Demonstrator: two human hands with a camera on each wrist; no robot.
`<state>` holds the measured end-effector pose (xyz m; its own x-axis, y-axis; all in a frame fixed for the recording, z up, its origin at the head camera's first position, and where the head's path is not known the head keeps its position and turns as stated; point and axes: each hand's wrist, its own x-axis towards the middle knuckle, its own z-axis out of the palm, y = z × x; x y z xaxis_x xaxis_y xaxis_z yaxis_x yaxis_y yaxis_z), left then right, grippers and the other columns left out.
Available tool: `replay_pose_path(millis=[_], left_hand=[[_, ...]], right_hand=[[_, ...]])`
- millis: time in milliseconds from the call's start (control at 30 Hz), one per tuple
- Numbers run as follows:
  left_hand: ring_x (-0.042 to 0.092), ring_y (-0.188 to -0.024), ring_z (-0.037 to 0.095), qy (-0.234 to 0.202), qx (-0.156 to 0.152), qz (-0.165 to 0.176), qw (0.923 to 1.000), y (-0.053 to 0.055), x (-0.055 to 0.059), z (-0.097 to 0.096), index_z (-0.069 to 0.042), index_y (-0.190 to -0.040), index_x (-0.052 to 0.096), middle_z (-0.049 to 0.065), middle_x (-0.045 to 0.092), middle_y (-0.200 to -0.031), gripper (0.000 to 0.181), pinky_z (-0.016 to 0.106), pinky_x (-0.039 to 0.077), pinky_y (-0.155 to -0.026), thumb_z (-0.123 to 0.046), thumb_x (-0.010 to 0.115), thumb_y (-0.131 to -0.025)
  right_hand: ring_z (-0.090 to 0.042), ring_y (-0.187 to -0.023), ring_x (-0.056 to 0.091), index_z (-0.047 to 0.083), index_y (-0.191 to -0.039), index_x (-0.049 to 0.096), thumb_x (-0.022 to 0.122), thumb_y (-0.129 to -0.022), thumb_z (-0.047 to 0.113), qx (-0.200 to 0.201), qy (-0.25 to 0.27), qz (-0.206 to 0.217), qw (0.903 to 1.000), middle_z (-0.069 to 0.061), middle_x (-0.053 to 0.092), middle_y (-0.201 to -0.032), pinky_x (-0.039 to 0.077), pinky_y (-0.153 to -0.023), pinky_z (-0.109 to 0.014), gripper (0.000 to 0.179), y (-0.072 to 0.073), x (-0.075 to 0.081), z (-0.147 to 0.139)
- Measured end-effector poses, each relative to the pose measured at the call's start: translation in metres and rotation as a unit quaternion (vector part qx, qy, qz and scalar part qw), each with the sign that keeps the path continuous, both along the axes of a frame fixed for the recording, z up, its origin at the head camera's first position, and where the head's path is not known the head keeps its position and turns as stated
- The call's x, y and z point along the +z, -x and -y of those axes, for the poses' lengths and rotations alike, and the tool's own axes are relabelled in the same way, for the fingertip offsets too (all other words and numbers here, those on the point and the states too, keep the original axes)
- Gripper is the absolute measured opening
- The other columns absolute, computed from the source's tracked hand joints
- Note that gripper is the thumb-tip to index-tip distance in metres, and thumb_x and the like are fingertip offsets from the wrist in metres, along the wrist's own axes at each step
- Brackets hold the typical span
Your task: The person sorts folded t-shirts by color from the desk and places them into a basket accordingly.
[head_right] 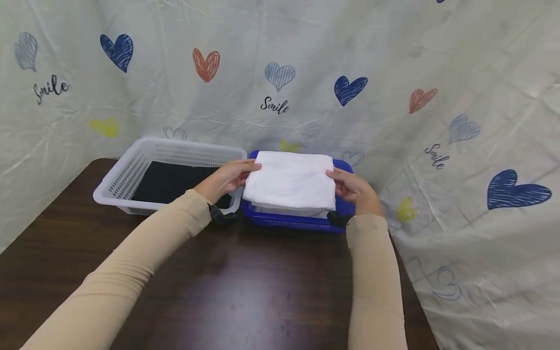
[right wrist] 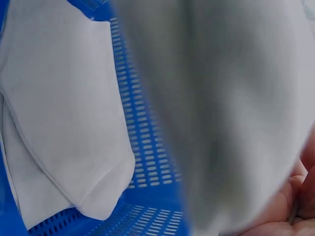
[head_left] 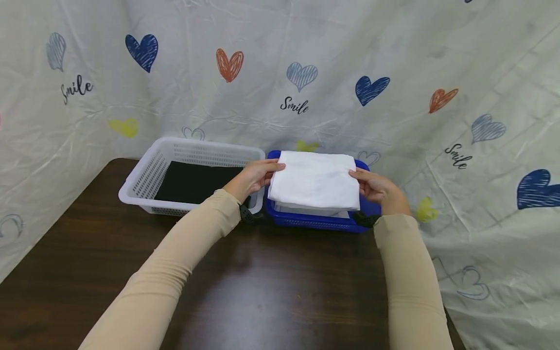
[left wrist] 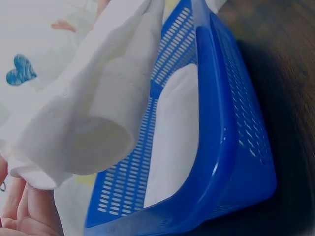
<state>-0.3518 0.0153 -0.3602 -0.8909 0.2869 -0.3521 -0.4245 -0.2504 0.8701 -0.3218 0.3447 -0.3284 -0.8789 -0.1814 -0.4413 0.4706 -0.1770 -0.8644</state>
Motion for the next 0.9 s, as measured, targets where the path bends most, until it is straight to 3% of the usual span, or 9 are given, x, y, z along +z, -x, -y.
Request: replay_pose_path(millis=[533, 767, 900], left_hand=[[0.067, -0.068, 0.005, 0.008, 0.017, 0.011, 0.9998, 0.012, -0.009, -0.024, -0.013, -0.141, 0.057, 0.009, 0.066, -0.132, 0.054, 0.016, 0.057, -0.060, -0.011, 0.074, -0.090], [0.066, -0.065, 0.003, 0.003, 0.022, 0.017, 0.9996, 0.014, -0.015, -0.033, -0.014, -0.138, 0.060, 0.001, 0.074, -0.107, 0.053, 0.016, 0.056, -0.060, -0.011, 0.076, -0.088], [0.066, -0.069, 0.003, 0.003, 0.018, 0.010, 0.9998, 0.014, -0.019, -0.036, -0.012, -0.140, 0.058, 0.004, 0.073, -0.116, 0.054, 0.015, 0.056, -0.062, -0.012, 0.075, -0.089]], right_hand=[[-0.008, -0.065, 0.070, 0.024, -0.092, 0.075, 0.054, -0.102, 0.015, -0.015, -0.012, 0.012, 0.9997, 0.004, 0.075, -0.079, 0.054, -0.054, -0.018, 0.025, 0.008, -0.003, -0.014], [-0.009, -0.066, 0.071, 0.024, -0.091, 0.075, 0.054, -0.102, 0.015, -0.016, -0.012, 0.016, 0.9997, 0.003, 0.075, -0.079, 0.053, -0.054, -0.019, 0.026, 0.012, -0.008, -0.021], [-0.009, -0.067, 0.070, 0.024, -0.090, 0.076, 0.053, -0.102, 0.016, -0.022, -0.017, 0.020, 0.9994, 0.003, 0.074, -0.079, 0.052, -0.053, -0.020, 0.027, 0.013, -0.010, -0.023]])
